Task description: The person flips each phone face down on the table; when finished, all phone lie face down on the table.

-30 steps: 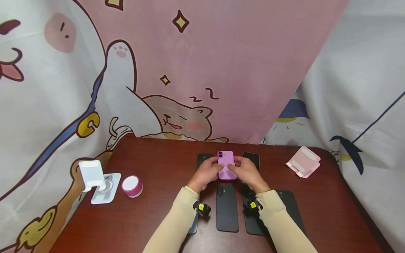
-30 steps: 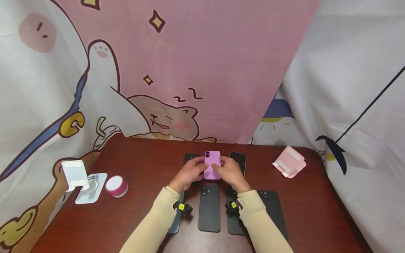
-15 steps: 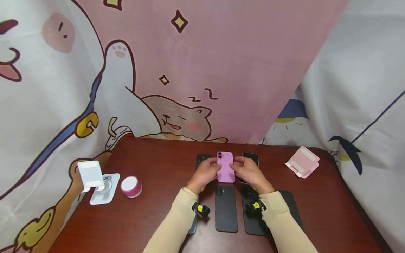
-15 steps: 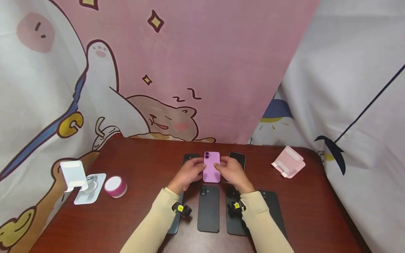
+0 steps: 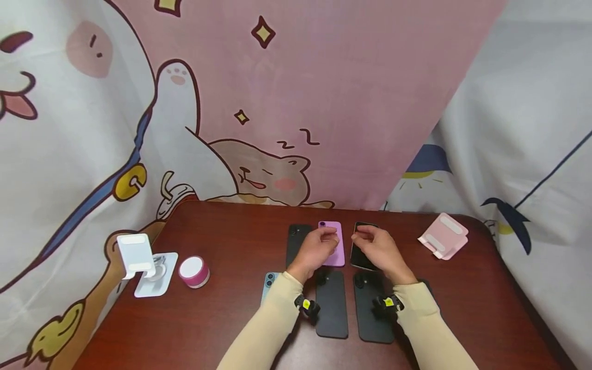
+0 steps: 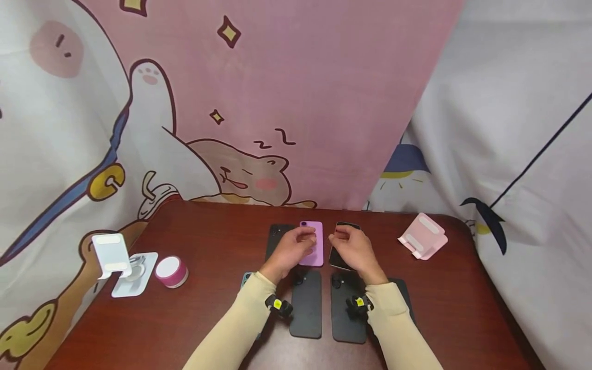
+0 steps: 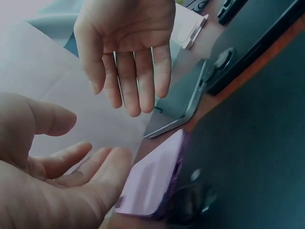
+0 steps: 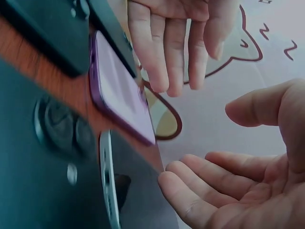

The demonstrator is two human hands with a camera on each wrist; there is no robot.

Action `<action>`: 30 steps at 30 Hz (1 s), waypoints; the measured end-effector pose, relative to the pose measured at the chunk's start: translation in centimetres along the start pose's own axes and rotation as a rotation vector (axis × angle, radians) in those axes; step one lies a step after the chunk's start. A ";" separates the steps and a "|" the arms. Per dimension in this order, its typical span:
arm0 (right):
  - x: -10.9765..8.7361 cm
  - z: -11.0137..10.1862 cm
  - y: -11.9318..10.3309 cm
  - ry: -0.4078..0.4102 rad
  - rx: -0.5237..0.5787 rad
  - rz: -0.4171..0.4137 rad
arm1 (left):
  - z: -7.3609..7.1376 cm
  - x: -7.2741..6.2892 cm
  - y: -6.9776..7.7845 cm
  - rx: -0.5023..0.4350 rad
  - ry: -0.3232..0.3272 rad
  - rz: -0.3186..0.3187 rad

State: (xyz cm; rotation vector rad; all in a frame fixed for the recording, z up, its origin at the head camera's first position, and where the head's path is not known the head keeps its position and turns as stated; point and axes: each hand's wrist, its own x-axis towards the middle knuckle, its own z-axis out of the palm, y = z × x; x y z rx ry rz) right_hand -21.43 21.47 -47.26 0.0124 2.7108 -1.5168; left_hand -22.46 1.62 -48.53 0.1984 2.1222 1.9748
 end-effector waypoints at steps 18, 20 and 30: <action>-1.6 -2.4 3.2 -0.014 0.036 0.139 | 4.7 0.1 0.0 0.094 -0.094 -0.045; -1.6 -2.5 3.3 -0.011 0.046 0.147 | 5.0 0.1 0.2 0.102 -0.088 -0.055; -1.4 -2.6 3.5 -0.003 0.067 0.152 | 5.1 0.0 0.1 -0.011 -0.092 -0.072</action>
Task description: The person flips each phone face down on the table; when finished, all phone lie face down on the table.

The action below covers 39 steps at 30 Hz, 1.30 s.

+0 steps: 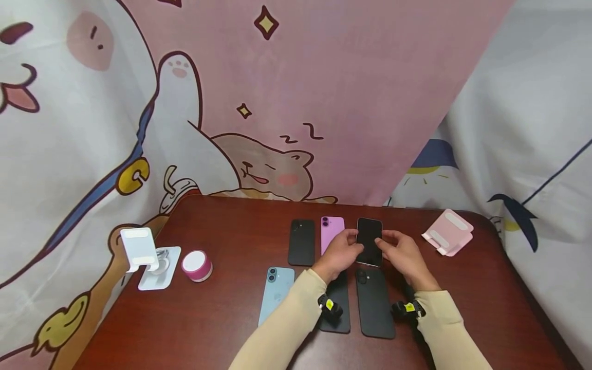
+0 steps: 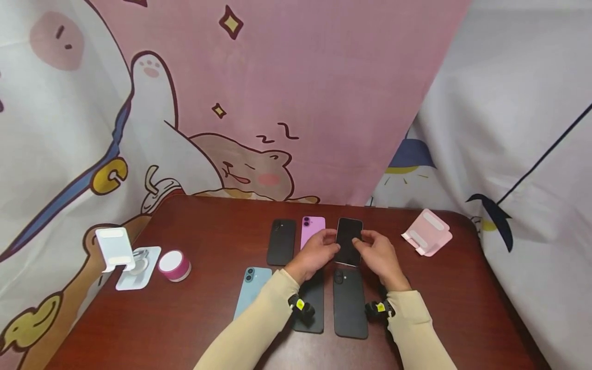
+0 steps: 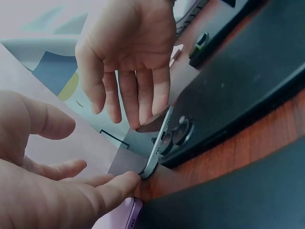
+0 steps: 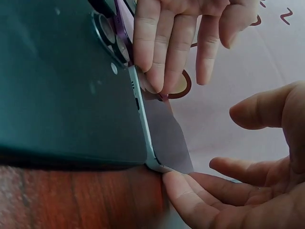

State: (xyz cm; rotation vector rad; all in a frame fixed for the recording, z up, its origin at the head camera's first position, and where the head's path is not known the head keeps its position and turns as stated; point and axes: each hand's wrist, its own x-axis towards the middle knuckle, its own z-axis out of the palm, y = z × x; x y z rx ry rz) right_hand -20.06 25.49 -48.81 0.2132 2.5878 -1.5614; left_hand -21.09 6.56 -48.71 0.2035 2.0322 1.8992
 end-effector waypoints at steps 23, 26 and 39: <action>0.9 1.1 -0.9 -0.048 0.065 -0.047 | 0.2 0.8 0.3 -0.269 -0.088 -0.017; 0.9 1.1 -1.0 -0.041 0.030 -0.061 | 0.1 0.8 -0.1 -0.247 -0.141 -0.044; 0.7 0.7 -0.8 0.001 0.008 -0.042 | 0.7 1.2 -1.0 -0.179 -0.177 -0.061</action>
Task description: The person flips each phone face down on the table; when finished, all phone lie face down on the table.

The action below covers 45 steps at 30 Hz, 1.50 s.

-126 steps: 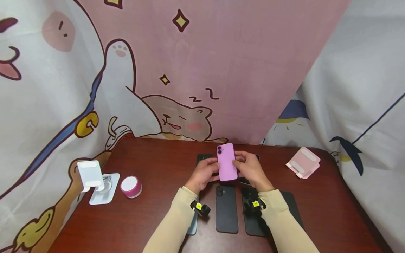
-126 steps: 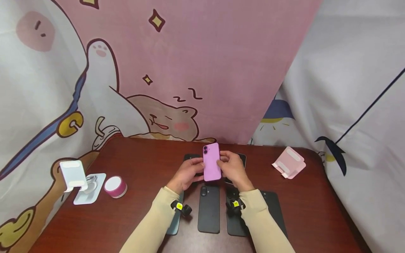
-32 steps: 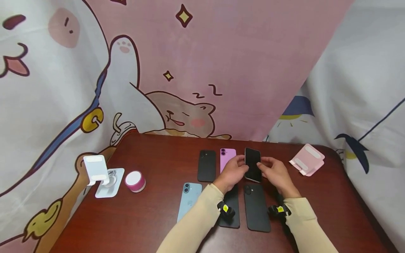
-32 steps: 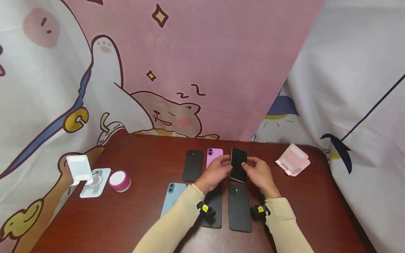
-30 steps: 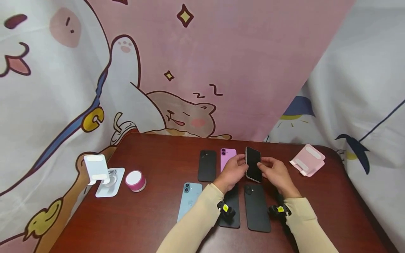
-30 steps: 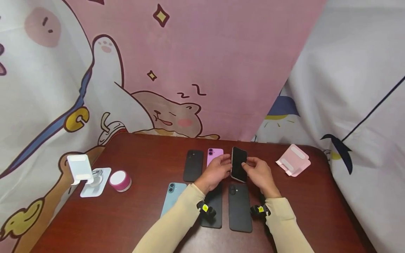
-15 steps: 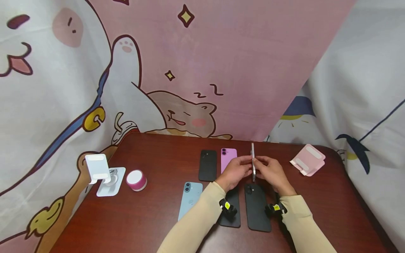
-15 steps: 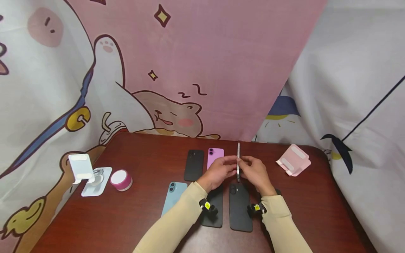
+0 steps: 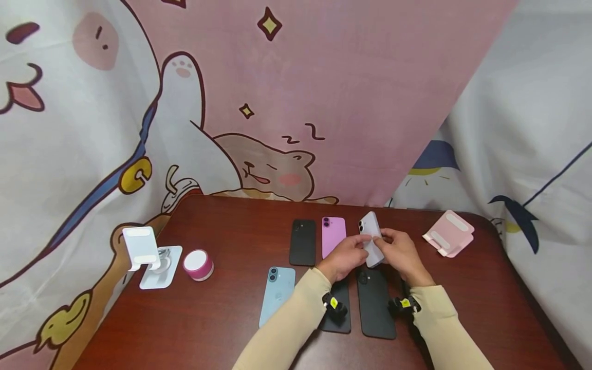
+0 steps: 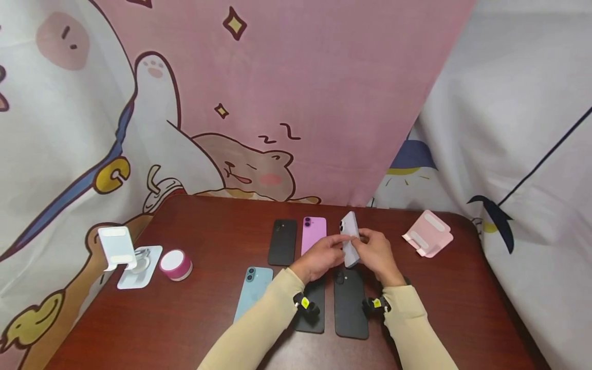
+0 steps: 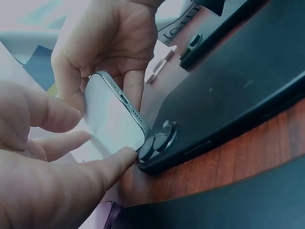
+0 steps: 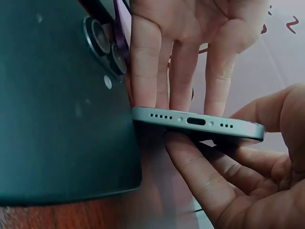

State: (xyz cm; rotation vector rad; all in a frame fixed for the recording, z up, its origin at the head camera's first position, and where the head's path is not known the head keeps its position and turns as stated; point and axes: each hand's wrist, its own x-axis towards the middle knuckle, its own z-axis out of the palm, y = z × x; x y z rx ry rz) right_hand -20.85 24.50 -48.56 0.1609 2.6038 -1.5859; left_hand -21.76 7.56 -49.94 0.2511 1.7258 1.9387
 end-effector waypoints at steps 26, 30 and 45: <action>-2.1 -1.6 -3.3 0.086 0.090 -0.064 | -0.8 -0.7 0.4 -0.260 0.185 -0.024; -1.8 -1.8 -2.9 0.091 0.093 -0.040 | -1.1 -0.6 0.7 -0.213 0.227 0.001; 0.1 -1.7 1.4 0.108 -0.061 -0.004 | -1.1 -0.6 0.6 -0.016 0.200 0.023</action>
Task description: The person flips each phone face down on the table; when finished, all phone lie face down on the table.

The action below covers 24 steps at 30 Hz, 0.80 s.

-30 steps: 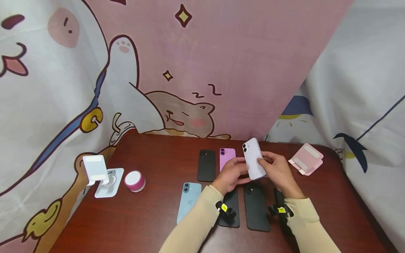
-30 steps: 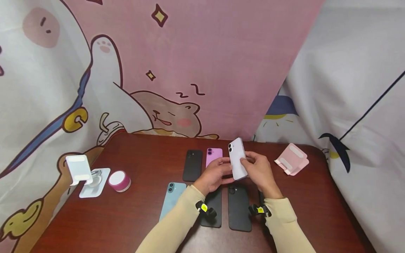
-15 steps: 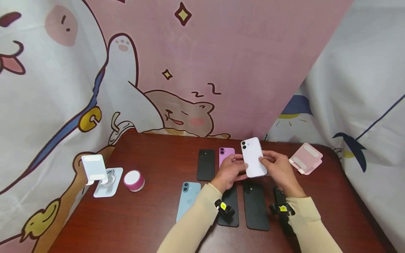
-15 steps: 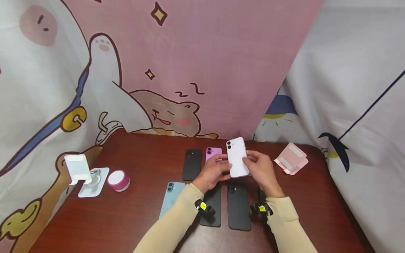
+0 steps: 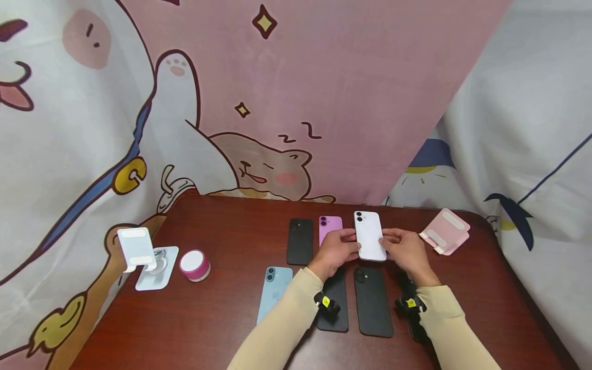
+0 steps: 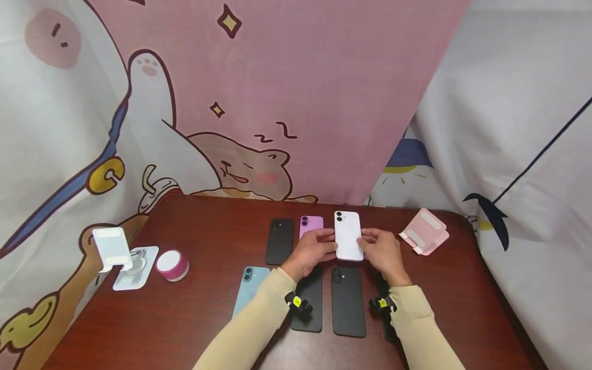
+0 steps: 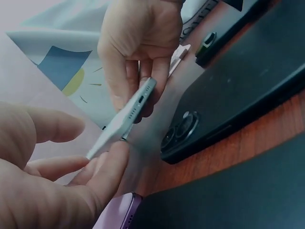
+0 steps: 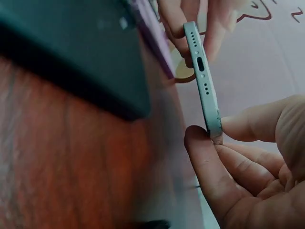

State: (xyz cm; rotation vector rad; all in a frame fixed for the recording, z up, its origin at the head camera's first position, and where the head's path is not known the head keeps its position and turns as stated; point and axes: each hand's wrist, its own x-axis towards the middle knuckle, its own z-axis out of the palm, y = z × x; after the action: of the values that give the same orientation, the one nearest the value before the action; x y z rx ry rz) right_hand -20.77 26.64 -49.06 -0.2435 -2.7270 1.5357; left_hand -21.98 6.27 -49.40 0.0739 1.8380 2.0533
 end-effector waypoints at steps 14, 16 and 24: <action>0.5 0.2 1.3 0.032 -0.160 -0.043 | 0.9 -0.9 0.4 0.283 -0.025 0.014; 0.5 0.3 1.4 0.028 -0.160 -0.050 | 1.0 -1.0 0.5 0.310 -0.016 0.018; 0.4 0.5 1.3 0.026 -0.127 -0.034 | 1.1 -1.3 0.9 0.352 -0.018 0.013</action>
State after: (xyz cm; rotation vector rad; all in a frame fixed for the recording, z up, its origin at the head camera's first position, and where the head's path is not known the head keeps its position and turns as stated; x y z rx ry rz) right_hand -21.05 26.97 -50.41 -0.2143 -2.7961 1.3441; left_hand -20.69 6.83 -48.11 0.1978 2.1708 1.7080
